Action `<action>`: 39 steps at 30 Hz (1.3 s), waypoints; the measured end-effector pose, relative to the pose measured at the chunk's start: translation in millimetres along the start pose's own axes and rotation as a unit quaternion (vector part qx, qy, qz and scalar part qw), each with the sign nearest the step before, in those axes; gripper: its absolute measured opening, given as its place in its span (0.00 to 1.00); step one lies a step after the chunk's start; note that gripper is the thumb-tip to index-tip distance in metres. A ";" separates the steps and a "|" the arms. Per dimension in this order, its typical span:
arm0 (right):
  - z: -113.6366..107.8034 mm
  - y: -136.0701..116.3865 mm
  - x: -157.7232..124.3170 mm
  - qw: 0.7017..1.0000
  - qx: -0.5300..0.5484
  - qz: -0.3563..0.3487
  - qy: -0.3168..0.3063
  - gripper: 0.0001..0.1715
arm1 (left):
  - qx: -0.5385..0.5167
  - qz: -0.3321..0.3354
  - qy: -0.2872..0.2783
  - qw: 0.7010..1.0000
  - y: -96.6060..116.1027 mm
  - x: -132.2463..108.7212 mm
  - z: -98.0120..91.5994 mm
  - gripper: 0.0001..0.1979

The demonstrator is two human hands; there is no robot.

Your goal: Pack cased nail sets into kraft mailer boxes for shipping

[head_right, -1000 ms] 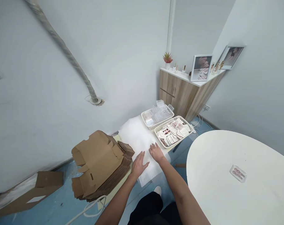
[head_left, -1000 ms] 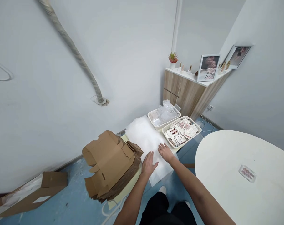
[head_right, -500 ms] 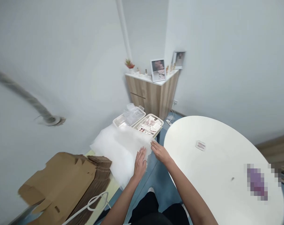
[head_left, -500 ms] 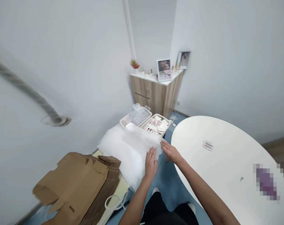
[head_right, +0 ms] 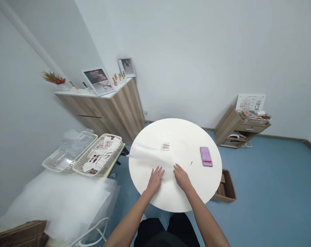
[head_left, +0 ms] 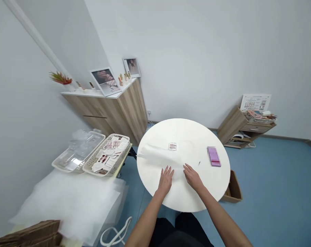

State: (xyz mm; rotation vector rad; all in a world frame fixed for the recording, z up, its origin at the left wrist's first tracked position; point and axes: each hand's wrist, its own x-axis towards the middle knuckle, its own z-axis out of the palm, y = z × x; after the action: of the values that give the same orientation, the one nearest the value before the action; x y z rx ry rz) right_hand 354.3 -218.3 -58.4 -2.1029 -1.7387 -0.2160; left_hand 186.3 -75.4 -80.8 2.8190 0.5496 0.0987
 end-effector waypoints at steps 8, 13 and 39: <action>27.2 22.5 -73.9 0.992 0.042 0.049 -0.110 0.21 | 0.030 0.040 0.005 0.999 17.4 -6.1 45.1 0.25; 38.5 7.7 -60.5 0.981 0.060 0.054 -0.179 0.24 | 0.068 0.034 0.011 0.997 -2.0 -16.7 44.2 0.25; 62.6 0.7 83.6 0.976 0.051 0.078 -0.195 0.22 | -0.002 -0.067 -0.003 0.998 -57.1 6.6 23.5 0.32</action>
State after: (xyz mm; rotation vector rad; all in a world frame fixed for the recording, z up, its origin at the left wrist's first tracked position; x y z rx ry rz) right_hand 364.5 -117.6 -84.7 -2.3030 -1.7314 0.3468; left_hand 174.7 -27.6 -118.9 2.7676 0.7351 0.0656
